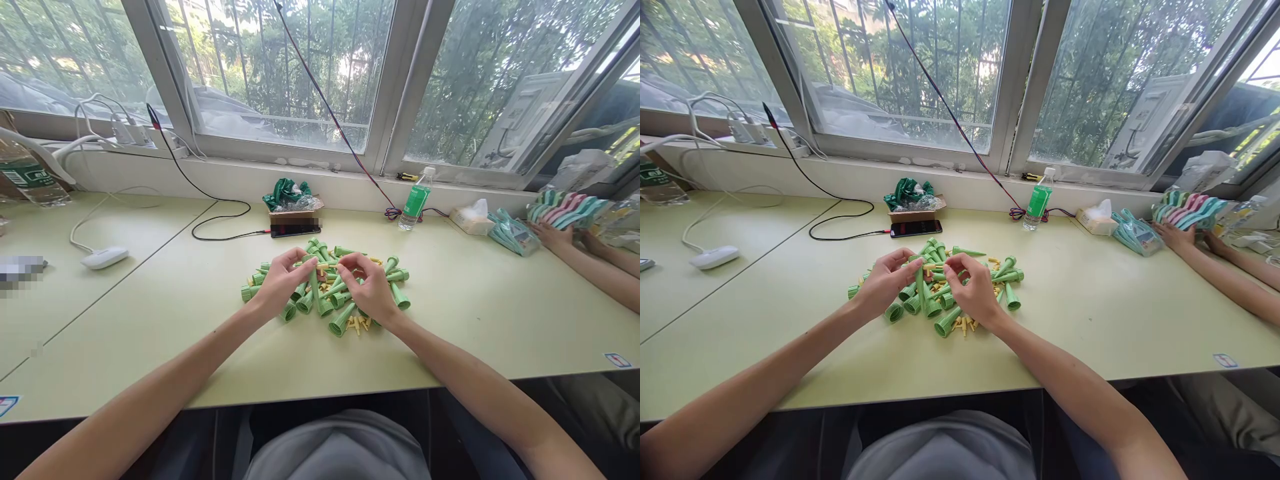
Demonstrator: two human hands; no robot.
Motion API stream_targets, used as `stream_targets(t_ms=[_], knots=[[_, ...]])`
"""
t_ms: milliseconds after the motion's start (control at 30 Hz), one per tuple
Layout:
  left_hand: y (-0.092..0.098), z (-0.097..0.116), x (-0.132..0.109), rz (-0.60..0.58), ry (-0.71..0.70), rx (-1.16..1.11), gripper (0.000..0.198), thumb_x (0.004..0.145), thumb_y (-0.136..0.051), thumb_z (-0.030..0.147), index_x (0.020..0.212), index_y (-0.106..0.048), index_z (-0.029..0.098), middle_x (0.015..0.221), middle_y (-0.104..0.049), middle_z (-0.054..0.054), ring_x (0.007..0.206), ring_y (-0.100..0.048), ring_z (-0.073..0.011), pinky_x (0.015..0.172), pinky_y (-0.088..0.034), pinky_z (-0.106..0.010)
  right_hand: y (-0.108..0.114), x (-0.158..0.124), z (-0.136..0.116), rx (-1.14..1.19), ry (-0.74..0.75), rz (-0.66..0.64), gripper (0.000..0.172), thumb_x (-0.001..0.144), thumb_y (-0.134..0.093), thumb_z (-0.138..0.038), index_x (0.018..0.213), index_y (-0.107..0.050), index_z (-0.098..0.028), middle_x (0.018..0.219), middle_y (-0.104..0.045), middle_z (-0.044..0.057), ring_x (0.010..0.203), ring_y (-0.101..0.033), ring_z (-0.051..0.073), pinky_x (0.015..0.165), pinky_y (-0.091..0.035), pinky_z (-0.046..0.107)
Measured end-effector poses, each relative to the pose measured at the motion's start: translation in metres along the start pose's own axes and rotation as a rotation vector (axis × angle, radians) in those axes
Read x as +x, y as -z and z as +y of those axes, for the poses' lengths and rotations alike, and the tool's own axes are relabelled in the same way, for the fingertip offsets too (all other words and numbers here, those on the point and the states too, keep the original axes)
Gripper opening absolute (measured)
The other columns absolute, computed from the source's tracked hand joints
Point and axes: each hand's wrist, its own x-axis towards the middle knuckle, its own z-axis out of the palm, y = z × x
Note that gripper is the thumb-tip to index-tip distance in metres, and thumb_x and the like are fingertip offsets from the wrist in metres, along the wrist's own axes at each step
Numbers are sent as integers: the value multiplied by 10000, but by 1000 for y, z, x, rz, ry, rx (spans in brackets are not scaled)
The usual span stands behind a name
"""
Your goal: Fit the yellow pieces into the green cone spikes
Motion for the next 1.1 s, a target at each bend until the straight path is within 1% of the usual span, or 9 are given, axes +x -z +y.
stream_targets(t_ms=[233, 367, 467, 633, 833, 1000, 1100], knots=[[0, -2, -1, -50, -8, 10, 280, 775, -740, 406, 839, -577, 187, 758, -688, -20, 787, -704, -210, 743, -555, -336, -1, -1, 1, -12, 15, -32, 179, 922, -557, -351, 918, -650, -198, 887, -694, 43, 781, -640, 171, 659, -520, 284], [-1, -2, -2, -60, -5, 16, 263, 777, -740, 384, 844, -580, 186, 738, -663, -4, 774, -691, -198, 758, -542, -336, -2, -1, 2, -7, 23, -50, 190, 929, -554, -327, 988, -684, -202, 966, -710, 51, 830, -655, 176, 690, -524, 288], [-1, -1, -2, -56, 0, 32, 276, 770, -744, 394, 845, -581, 185, 739, -663, -7, 746, -675, -189, 755, -535, -338, -2, -1, 2, -10, 39, -73, 202, 938, -546, -310, 1011, -701, -203, 970, -714, 52, 864, -655, 180, 706, -523, 288], [-2, 0, -3, -61, -4, 51, 287, 775, -736, 413, 845, -583, 181, 740, -662, -12, 709, -635, -166, 694, -500, -295, -2, -1, 2, -8, 53, -97, 206, 943, -543, -311, 1004, -703, -196, 944, -716, 56, 875, -654, 185, 708, -531, 289], [-1, -3, -3, -45, -1, 57, 300, 760, -756, 411, 838, -585, 178, 686, -611, 20, 623, -550, -113, 595, -422, -228, -3, -1, 5, 0, 49, -106, 207, 944, -549, -326, 1007, -691, -189, 947, -715, 59, 853, -661, 181, 714, -542, 297], [-1, -2, -2, -56, 5, 25, 315, 746, -769, 417, 836, -587, 176, 718, -632, 7, 687, -596, -139, 663, -468, -253, -3, -1, 6, 1, 46, -103, 202, 940, -559, -330, 1014, -689, -195, 955, -716, 58, 837, -661, 180, 711, -544, 301], [-1, -2, -2, -60, 5, 24, 314, 747, -769, 415, 841, -590, 175, 722, -639, 5, 697, -605, -143, 678, -479, -261, -3, -1, 6, -1, 43, -103, 204, 937, -562, -333, 1016, -688, -194, 959, -714, 60, 833, -660, 180, 709, -544, 301]])
